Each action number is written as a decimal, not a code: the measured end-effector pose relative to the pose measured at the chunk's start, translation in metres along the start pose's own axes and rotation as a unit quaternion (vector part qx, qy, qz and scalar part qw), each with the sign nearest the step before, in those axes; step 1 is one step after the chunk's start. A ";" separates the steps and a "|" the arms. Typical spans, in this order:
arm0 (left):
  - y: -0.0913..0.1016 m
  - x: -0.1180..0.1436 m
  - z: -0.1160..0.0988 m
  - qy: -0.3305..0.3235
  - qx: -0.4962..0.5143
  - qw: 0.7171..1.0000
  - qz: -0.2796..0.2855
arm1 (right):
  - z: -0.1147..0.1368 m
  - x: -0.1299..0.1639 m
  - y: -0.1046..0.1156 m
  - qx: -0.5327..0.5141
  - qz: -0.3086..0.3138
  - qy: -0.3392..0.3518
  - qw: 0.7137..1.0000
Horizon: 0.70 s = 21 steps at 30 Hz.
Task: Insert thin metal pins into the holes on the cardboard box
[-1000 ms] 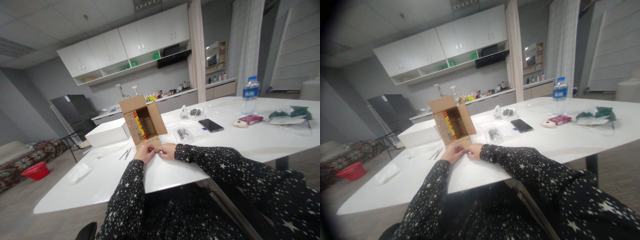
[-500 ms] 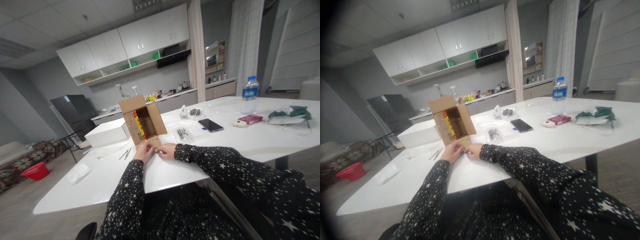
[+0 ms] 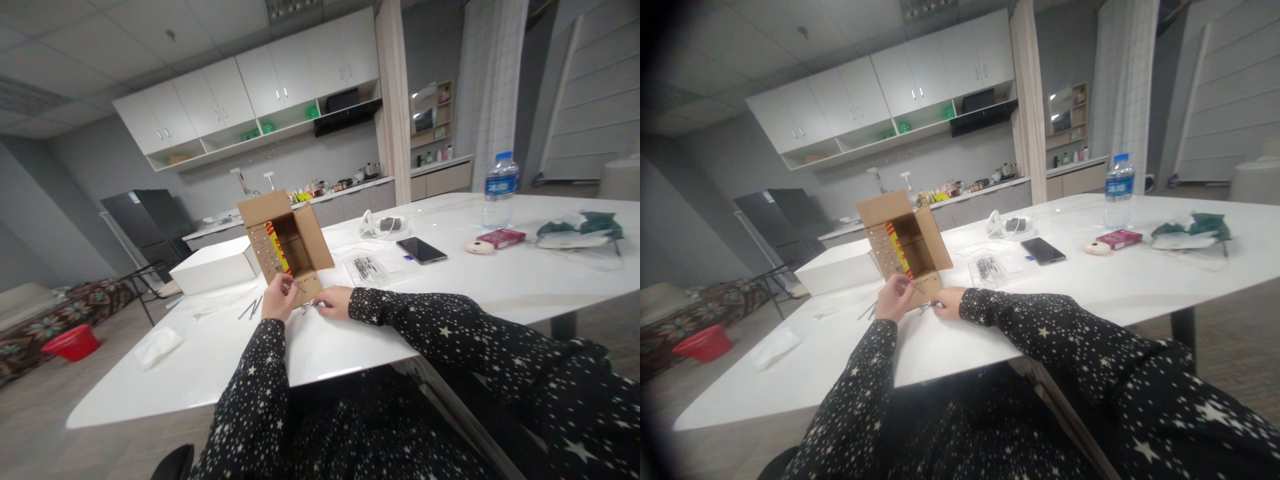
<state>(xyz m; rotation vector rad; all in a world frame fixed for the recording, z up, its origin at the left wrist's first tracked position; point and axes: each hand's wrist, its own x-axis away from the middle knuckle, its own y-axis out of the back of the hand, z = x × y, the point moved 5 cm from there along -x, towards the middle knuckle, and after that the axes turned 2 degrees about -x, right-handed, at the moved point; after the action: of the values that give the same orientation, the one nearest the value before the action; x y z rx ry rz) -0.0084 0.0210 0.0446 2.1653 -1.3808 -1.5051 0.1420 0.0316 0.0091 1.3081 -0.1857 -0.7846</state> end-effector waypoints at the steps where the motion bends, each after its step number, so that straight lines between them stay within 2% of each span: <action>1: 0.002 0.000 0.000 0.001 -0.009 1.000 -0.012 | 0.000 0.000 0.000 0.001 -0.002 0.003 1.000; 7: 0.013 -0.002 0.000 -0.004 -0.067 0.993 -0.094 | 0.001 0.000 0.001 0.004 0.008 0.015 1.000; 12: 0.015 -0.002 0.004 0.000 -0.074 0.990 -0.117 | 0.002 0.001 0.002 0.003 0.013 0.014 1.000; 21: 0.003 -0.004 0.011 -0.023 -0.097 0.995 -0.026 | 0.001 0.000 0.001 0.004 0.004 0.005 1.000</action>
<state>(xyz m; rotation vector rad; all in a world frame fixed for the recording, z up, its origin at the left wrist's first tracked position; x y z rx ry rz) -0.0188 0.0262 0.0440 2.0764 -1.1454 -1.6418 0.1419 0.0305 0.0102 1.3183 -0.1856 -0.7702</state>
